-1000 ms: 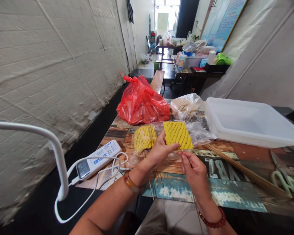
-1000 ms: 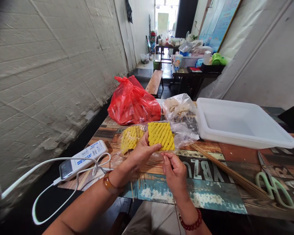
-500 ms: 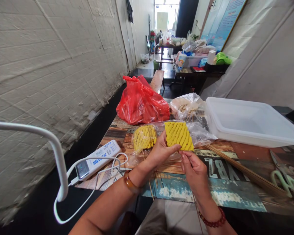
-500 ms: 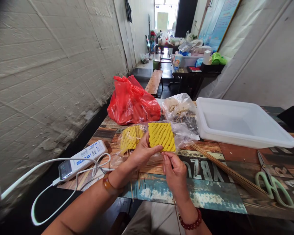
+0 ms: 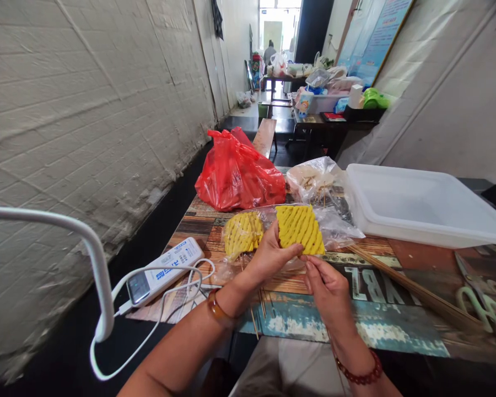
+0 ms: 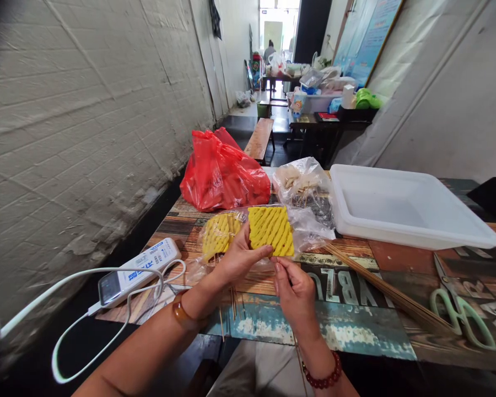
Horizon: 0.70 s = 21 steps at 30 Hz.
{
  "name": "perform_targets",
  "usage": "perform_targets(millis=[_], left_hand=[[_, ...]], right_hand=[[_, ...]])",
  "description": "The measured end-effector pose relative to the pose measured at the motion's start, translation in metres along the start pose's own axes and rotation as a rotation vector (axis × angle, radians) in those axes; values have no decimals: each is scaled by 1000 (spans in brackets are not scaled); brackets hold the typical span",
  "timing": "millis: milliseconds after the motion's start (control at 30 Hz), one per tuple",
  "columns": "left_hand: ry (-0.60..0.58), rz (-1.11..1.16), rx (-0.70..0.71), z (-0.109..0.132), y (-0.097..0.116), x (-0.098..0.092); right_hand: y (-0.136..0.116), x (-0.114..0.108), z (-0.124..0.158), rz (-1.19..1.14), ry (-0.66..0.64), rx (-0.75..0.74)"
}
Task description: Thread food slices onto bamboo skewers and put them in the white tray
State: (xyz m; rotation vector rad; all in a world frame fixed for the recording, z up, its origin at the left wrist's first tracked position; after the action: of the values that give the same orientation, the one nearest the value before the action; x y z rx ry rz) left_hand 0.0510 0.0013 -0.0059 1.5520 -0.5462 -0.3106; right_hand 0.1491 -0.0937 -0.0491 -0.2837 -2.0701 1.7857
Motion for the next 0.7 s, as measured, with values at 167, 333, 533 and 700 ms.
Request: perform_targets(millis=[167, 333, 533, 700], left_hand=[[-24, -35, -4, 1, 1, 2], [-41, -51, 4, 1, -1, 3], [-50, 54, -27, 4, -2, 6], [17, 287, -148, 1, -3, 4]], right_hand=[[-1, 0, -3, 46, 28, -2], [-6, 1, -4, 34, 56, -9], [-5, 1, -4, -15, 68, 34], [-3, 1, -3, 33, 46, 24]])
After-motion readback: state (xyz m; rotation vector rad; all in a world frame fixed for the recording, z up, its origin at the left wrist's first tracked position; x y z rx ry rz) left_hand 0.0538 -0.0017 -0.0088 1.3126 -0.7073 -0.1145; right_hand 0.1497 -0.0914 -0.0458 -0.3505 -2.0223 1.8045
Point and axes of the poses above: each hand's wrist, its own z-axis away from the middle knuckle, its own x-axis out of the palm, y = z × x, the point moved 5 cm from there along -z, towards the middle knuckle, and after that the axes turned 11 degrees about -z, right-handed, at the moved point
